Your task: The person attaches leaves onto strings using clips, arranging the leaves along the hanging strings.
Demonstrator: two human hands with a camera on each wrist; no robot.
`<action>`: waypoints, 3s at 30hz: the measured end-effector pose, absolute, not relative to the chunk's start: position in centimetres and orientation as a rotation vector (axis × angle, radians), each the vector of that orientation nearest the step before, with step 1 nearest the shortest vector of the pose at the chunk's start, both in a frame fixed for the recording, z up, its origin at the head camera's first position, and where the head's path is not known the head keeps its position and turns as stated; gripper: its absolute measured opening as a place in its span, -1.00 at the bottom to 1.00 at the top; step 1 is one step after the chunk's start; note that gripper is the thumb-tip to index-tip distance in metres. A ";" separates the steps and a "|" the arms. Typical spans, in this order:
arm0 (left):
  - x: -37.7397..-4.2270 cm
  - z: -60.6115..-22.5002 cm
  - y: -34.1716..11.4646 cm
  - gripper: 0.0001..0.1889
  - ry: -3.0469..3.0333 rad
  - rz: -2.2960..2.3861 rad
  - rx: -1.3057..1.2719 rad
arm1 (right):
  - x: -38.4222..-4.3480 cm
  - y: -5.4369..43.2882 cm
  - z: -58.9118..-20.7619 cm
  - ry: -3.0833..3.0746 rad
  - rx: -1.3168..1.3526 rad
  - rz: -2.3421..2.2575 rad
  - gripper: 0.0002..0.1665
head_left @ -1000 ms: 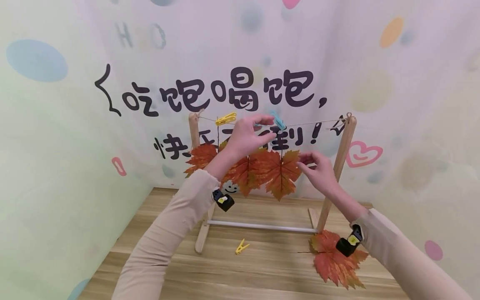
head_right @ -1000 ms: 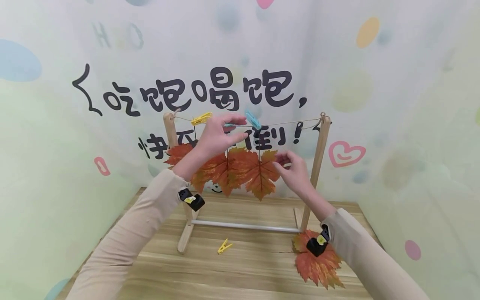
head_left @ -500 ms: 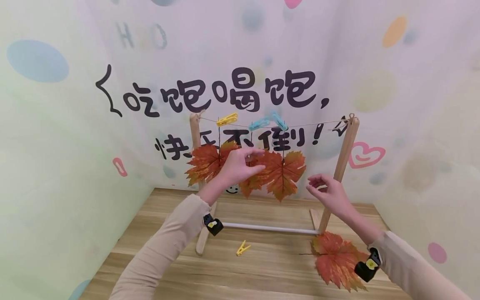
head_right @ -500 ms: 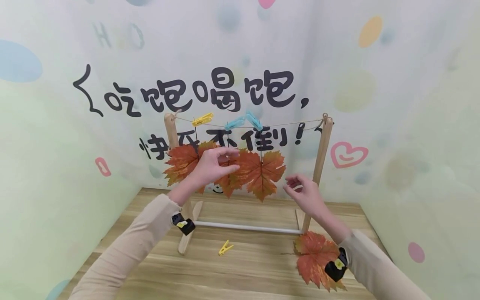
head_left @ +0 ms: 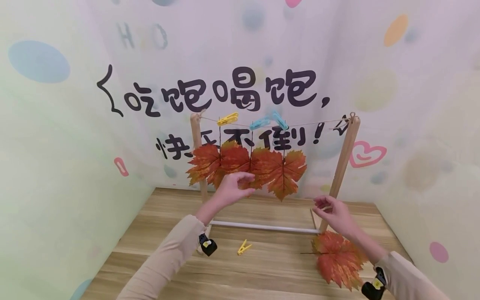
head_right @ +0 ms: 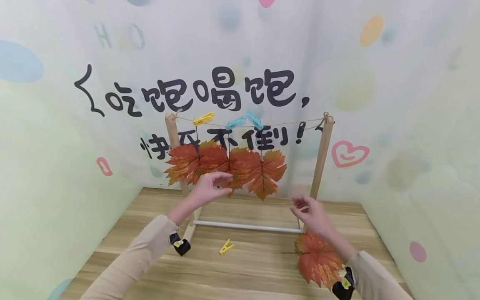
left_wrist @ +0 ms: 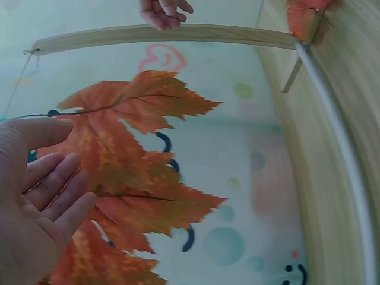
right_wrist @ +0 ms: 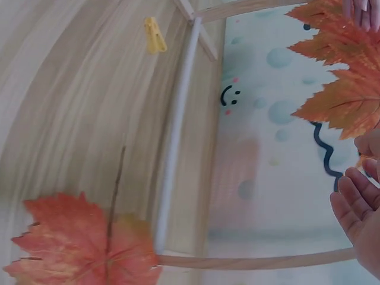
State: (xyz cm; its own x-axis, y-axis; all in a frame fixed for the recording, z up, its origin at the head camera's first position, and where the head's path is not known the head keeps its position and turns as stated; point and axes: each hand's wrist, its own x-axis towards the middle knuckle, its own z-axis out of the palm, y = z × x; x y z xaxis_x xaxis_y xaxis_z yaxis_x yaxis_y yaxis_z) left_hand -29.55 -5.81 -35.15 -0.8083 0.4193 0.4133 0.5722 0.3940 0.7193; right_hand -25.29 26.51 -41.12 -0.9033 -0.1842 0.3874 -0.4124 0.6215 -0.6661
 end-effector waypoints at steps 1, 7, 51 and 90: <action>-29.6 -35.8 -5.9 -0.63 -2.495 -1.378 -0.879 | -25.2 26.7 -41.6 -2.567 0.484 1.156 -0.75; -29.2 -38.5 -6.3 -0.64 -2.559 -1.398 -0.831 | -24.6 27.9 -44.3 -2.561 0.445 1.222 -0.76; -27.7 -52.4 -8.2 -0.68 -2.811 -1.280 -0.662 | -23.8 28.3 -57.5 -2.449 0.882 0.320 -0.62; -27.3 -55.6 -6.4 -0.54 -2.832 -1.384 -0.471 | -23.1 26.1 -52.3 -2.310 0.956 0.623 -0.50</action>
